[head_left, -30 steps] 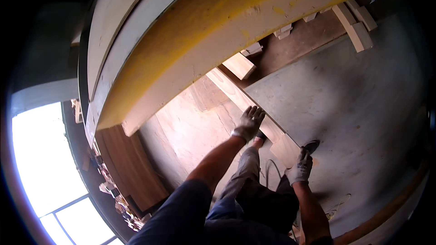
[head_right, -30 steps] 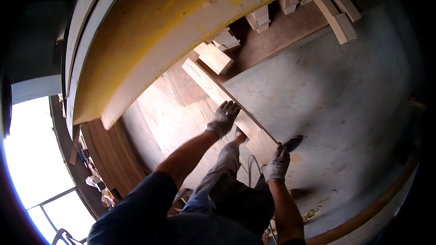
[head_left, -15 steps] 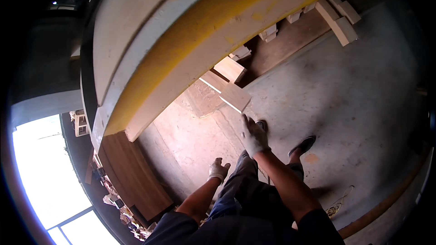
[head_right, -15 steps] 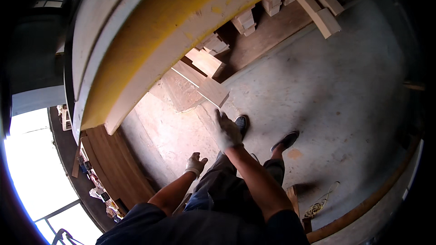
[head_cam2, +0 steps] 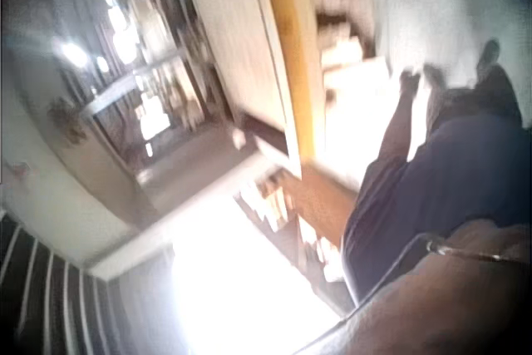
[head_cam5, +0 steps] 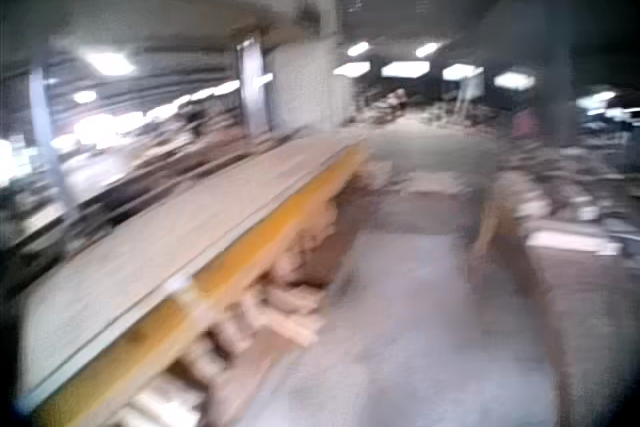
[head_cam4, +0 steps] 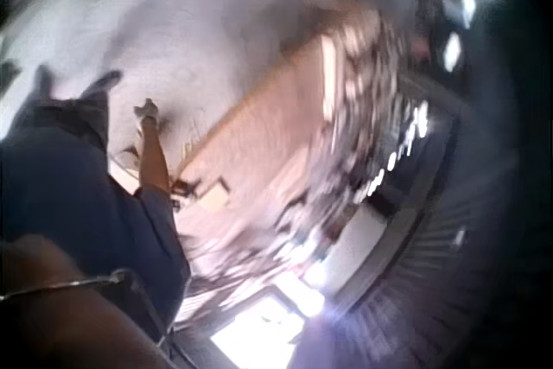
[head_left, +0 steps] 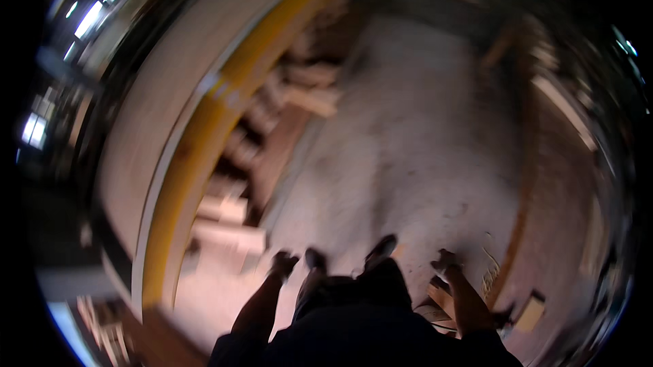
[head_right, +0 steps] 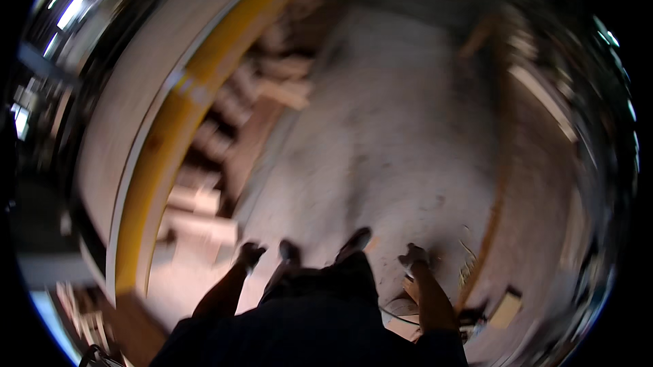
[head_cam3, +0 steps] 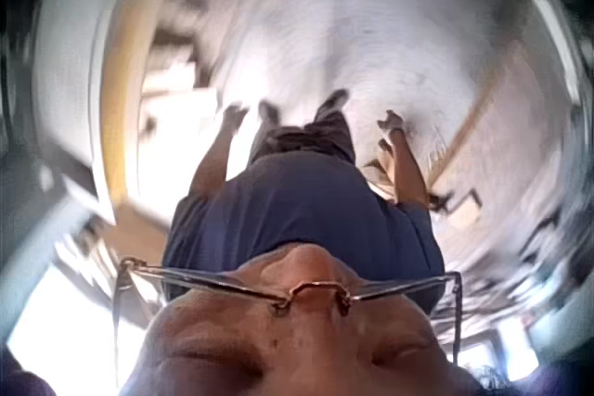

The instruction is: The person assembles wooden pieces on a workbench using a pneumatic nail gun. They apply glue to the wood with a brush, align the pieces, and fasten them together. The finished assemblies are placed on a nearby rack.

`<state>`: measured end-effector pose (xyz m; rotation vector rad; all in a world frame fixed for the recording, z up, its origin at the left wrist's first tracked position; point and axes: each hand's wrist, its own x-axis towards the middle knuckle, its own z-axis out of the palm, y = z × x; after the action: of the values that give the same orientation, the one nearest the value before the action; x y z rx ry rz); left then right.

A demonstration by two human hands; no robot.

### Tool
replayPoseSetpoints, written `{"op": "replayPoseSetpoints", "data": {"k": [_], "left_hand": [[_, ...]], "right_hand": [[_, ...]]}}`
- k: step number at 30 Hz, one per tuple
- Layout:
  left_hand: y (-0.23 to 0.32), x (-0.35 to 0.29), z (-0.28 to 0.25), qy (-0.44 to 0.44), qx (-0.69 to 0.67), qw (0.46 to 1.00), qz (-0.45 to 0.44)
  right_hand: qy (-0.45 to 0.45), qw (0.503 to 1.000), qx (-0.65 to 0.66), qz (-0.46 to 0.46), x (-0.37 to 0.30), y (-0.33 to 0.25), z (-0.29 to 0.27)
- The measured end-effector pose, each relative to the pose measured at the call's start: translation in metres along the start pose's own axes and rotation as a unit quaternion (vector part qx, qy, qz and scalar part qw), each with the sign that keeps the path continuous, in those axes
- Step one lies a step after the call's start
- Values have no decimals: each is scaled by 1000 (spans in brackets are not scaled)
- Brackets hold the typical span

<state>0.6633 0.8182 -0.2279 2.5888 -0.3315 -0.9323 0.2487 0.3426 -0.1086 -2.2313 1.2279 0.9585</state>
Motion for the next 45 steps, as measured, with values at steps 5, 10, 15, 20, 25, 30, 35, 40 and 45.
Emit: {"op": "replayPoseSetpoints", "data": {"k": [5,10,15,20,25,30,35,40,45], "left_hand": [[134,53,9,-73,-60,995,-14],[245,66,54,-103,-43,992,55],[368,96,95,-145,21,979,139],[461,114,108,-163,38,977,132],[511,175,140,-193,142,955,176],[577,243,170,-256,209,931,156],[705,277,198,-283,360,848,267],[814,303,249,-237,485,699,469],[897,254,304,-223,472,662,537]], "right_hand": [[100,970,202,87,-28,78,-46],[266,919,207,206,-54,142,-56],[258,880,218,335,-67,206,-35],[234,873,191,383,-51,207,-35],[220,846,278,398,-39,216,-47],[156,834,292,441,-37,214,-87],[120,826,316,452,-33,227,-92],[111,795,375,463,-37,241,-127],[123,773,390,485,-33,298,-145]]}}
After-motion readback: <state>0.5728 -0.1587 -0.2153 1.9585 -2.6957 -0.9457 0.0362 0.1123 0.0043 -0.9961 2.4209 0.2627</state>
